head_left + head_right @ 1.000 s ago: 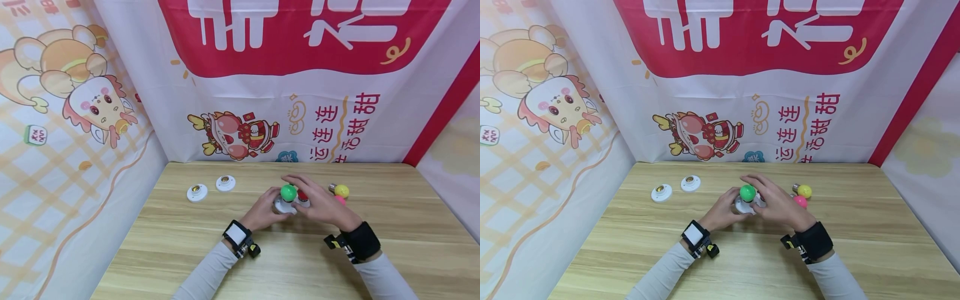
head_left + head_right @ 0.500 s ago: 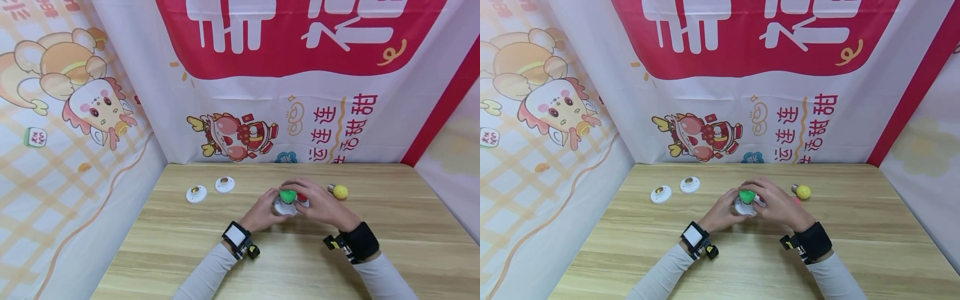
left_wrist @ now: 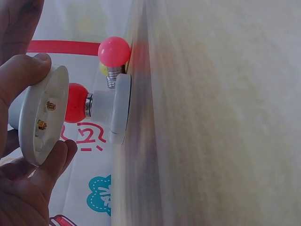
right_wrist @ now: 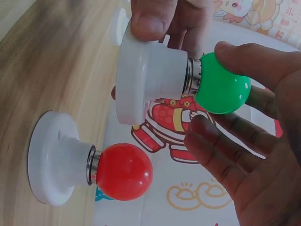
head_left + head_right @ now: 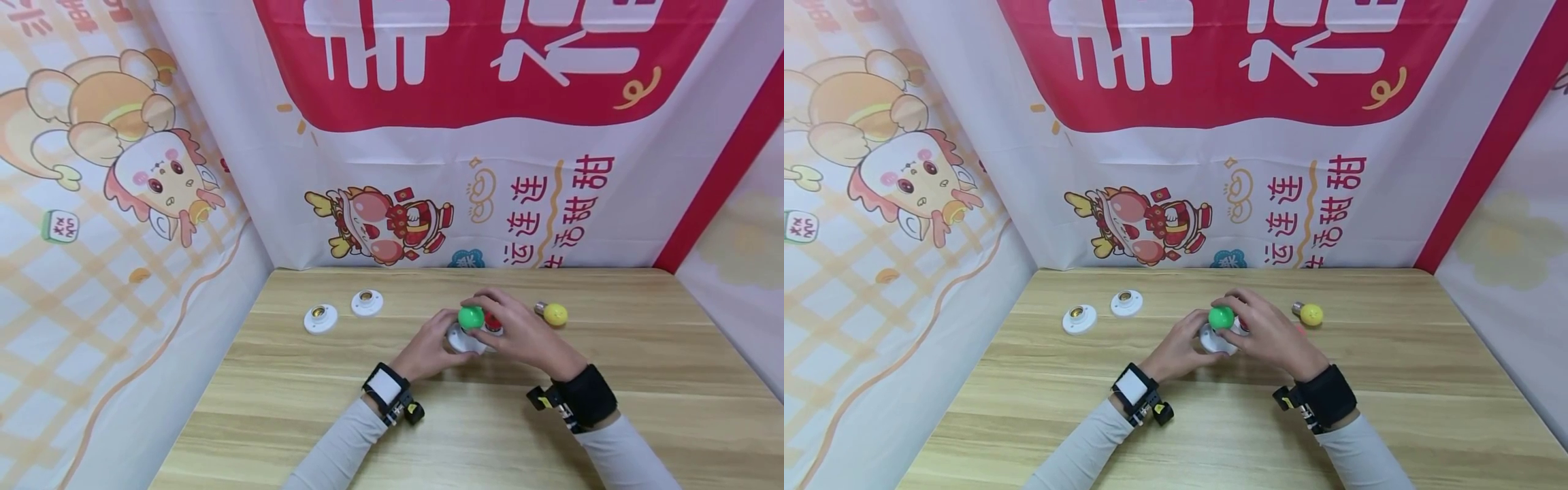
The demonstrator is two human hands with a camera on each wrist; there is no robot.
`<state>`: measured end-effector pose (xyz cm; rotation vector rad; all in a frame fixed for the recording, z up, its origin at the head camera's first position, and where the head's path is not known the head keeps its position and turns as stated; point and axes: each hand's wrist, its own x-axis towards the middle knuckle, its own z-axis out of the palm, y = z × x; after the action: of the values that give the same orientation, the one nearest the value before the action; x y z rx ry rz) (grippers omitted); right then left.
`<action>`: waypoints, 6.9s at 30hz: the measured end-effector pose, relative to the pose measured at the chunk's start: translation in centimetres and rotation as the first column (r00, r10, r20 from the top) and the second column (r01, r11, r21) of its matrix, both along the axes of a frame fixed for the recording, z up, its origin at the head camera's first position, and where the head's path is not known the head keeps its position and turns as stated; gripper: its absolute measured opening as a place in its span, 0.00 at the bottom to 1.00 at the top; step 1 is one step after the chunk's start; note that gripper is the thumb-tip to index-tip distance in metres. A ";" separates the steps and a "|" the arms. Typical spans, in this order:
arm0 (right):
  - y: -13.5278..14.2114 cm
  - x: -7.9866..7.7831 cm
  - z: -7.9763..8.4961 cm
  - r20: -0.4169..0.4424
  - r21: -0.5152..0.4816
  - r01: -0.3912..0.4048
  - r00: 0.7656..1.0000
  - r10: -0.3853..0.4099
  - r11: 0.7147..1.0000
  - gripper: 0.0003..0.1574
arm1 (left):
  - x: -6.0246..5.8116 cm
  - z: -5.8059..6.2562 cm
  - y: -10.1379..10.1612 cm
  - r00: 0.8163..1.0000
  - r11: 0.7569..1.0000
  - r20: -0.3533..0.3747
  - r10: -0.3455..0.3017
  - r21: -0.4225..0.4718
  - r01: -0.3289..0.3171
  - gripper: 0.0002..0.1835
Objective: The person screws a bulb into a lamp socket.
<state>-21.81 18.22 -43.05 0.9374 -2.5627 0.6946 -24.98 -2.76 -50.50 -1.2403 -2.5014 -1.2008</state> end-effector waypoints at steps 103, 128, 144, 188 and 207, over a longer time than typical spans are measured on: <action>0.3 0.6 0.5 0.006 0.025 -0.048 0.999 0.048 0.999 0.33 | 0.2 0.0 -0.2 1.000 0.999 -0.026 -0.011 0.033 0.012 0.38; 0.2 0.8 0.8 -0.006 0.012 -0.091 0.996 0.091 0.996 0.42 | 0.1 0.4 -0.3 1.000 0.999 -0.019 -0.012 0.036 0.013 0.37; 0.2 0.4 0.5 -0.031 -0.001 -0.059 0.998 0.059 0.998 0.32 | 0.1 0.3 -0.2 1.000 0.999 -0.021 -0.014 0.053 0.015 0.37; 0.5 0.9 0.9 -0.010 0.020 -0.083 0.996 0.083 0.996 0.33 | 0.3 0.5 -0.3 0.999 0.999 -0.035 -0.011 0.048 0.012 0.38; 0.4 0.7 0.6 -0.041 0.043 0.012 0.999 -0.010 0.999 0.37 | 0.4 0.1 -0.1 0.999 0.999 -0.046 -0.017 0.037 0.018 0.36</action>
<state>-21.13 18.66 -42.46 0.9408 -2.5540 0.6133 -24.59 -2.82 -50.37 -1.2686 -2.4299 -1.2028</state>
